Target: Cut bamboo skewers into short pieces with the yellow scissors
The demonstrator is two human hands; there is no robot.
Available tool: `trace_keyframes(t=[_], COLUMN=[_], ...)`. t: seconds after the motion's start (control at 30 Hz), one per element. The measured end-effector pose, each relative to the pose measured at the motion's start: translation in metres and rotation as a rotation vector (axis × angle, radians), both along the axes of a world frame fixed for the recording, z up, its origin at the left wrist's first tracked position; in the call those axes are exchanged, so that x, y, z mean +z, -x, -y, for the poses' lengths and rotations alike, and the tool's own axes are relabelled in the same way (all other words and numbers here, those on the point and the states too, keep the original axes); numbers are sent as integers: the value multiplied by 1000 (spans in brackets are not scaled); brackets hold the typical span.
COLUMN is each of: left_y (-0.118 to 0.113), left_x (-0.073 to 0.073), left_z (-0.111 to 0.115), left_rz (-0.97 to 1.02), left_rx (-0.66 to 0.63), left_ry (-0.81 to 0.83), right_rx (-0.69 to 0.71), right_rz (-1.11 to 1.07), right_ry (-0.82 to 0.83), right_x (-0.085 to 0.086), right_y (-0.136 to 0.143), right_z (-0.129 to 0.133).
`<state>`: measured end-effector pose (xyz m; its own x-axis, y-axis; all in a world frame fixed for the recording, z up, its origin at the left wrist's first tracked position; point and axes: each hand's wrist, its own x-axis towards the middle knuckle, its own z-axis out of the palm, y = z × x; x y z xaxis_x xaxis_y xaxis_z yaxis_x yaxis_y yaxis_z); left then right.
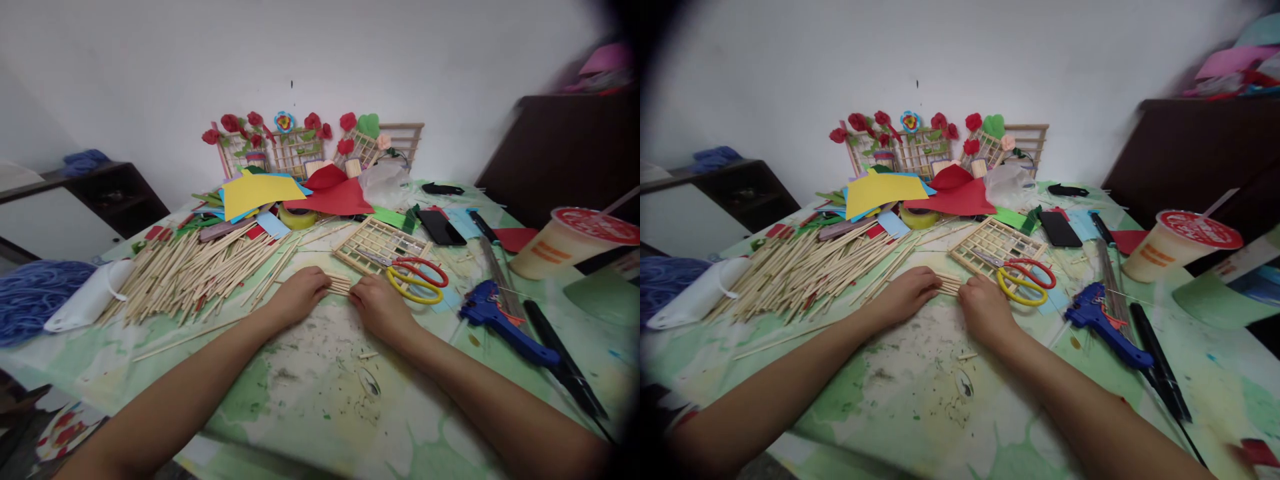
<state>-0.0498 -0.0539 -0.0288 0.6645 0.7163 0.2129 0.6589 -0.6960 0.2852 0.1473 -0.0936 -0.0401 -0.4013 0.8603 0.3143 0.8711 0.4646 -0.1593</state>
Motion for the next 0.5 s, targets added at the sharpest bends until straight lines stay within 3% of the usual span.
trace_keyframes(t=[0.5], left_y=[-2], left_x=[-5], left_z=[-1], left_rz=[-8], left_rx=[-62], left_ry=[-20], right_rx=[6], right_rz=[154], right_ry=[-22], right_x=[-5], right_y=[3], right_z=[1])
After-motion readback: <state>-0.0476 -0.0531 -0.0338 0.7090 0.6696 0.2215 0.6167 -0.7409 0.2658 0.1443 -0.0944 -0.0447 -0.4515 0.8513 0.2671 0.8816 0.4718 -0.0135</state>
